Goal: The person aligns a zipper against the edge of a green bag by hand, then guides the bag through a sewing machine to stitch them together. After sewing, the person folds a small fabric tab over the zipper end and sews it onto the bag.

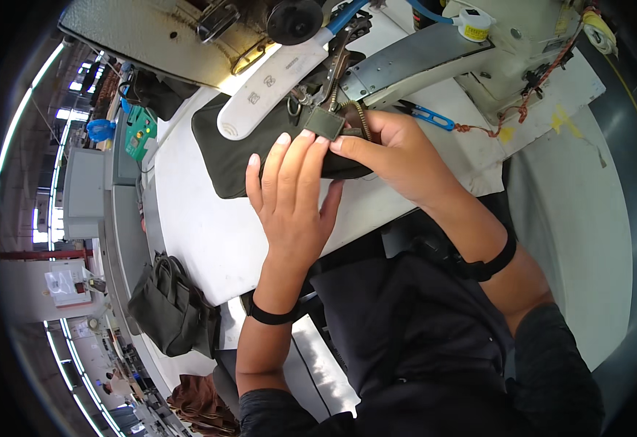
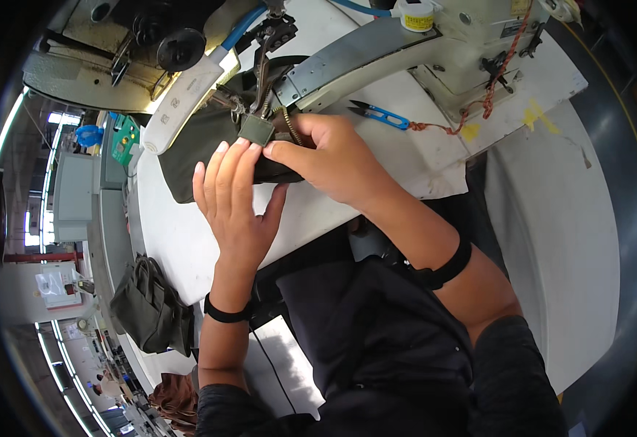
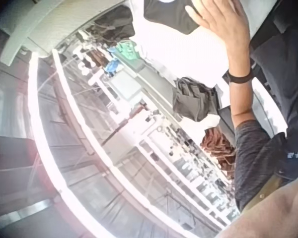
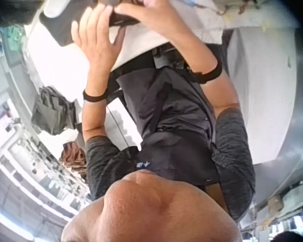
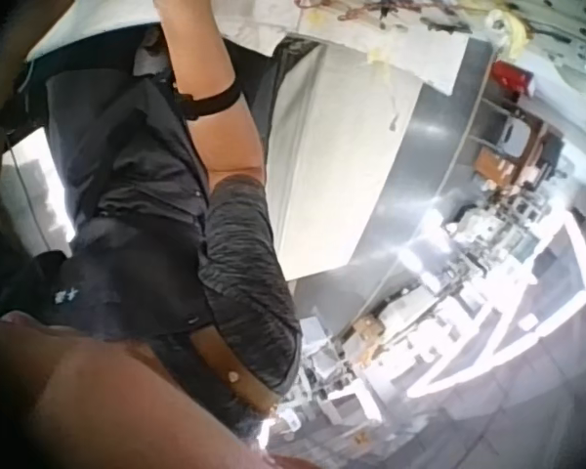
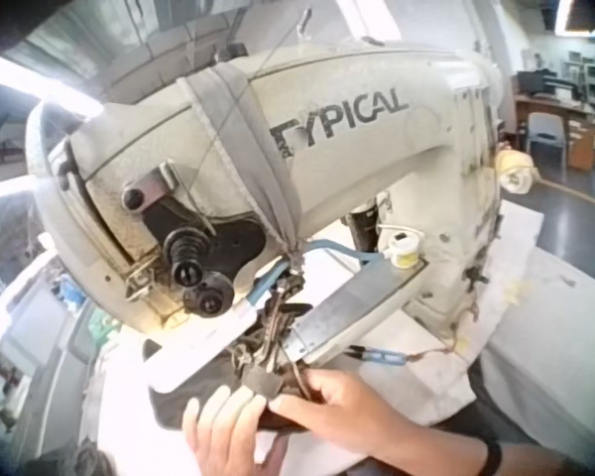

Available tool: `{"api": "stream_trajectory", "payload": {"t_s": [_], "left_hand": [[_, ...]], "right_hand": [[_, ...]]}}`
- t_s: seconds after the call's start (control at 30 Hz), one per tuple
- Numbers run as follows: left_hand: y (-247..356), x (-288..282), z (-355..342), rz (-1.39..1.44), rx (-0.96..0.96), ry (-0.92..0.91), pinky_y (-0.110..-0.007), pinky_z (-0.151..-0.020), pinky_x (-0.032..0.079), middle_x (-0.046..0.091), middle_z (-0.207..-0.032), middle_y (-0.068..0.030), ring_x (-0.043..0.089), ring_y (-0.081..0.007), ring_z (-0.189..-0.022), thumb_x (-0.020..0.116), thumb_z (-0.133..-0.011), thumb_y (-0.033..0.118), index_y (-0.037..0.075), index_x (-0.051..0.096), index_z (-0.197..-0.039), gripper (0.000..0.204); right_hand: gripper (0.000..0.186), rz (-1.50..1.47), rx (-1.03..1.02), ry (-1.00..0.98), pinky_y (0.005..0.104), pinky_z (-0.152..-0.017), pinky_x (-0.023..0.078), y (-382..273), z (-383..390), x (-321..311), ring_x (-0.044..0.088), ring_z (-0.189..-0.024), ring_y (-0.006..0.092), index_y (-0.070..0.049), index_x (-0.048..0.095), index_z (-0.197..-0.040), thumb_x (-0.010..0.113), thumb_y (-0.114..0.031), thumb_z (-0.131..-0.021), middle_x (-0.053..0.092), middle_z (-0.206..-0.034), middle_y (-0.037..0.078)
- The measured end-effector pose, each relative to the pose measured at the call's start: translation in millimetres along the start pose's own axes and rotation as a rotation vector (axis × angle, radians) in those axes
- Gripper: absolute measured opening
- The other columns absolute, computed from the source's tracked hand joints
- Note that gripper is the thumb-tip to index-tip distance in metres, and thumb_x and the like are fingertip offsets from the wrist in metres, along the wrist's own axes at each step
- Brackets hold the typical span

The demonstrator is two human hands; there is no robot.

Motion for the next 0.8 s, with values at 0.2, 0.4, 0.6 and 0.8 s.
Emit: {"api": "stream_trajectory", "payload": {"t_s": [0.2, 0.4, 0.6, 0.8], "left_hand": [[13, -12, -11, 0.346, -0.152, 0.074, -0.049, -0.123, 0.026, 0.063, -0.146, -0.0099, 0.057, -0.0282, -0.137, 0.075, -0.083, 0.008, 0.006, 0.06, -0.143, 0.063], [29, -7, -29, 0.182, -0.18, -0.007, -0.052, -0.123, 0.021, 0.064, -0.145, -0.0076, 0.056, -0.0266, -0.137, 0.073, -0.088, 0.012, 0.005, 0.063, -0.142, 0.056], [43, 3, -46, 0.19, -0.11, -0.082, -0.058, -0.122, 0.023, 0.06, -0.15, -0.0104, 0.052, -0.031, -0.14, 0.07, -0.083, 0.009, 0.002, 0.061, -0.144, 0.063], [37, 1, -44, 0.304, -0.134, -0.102, -0.055, -0.12, 0.027, 0.044, -0.162, -0.016, 0.042, -0.0371, -0.145, 0.073, -0.079, 0.011, 0.016, 0.061, -0.15, 0.072]], "right_hand": [[0.023, -0.118, -0.144, 0.099, 0.0235, -0.064, 0.044, 16, 7, 4, 0.051, -0.074, 0.0017, 0.001, 0.075, -0.11, 0.069, -0.019, -0.101, 0.066, -0.083, -0.005], [0.023, -0.144, -0.295, 0.216, 0.0248, -0.068, 0.046, 13, 17, 17, 0.052, -0.076, 0.0041, 0.002, 0.071, -0.116, 0.064, -0.016, -0.103, 0.065, -0.084, -0.003], [0.029, -0.023, -0.201, 0.135, 0.026, -0.075, 0.051, 18, 24, 6, 0.06, -0.083, 0.0068, 0.001, 0.068, -0.129, 0.062, -0.012, -0.104, 0.072, -0.097, 0.003], [0.036, -0.116, -0.248, 0.111, 0.0289, -0.086, 0.057, 12, 15, 6, 0.07, -0.092, 0.0125, 0.0, 0.066, -0.138, 0.063, -0.012, -0.105, 0.076, -0.104, 0.009]]}}
Point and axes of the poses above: each hand's wrist, its own z-axis away from the middle knuckle, its own x-axis out of the palm, y = z × x, the point moved 1 cm from there along -z, towards the middle knuckle
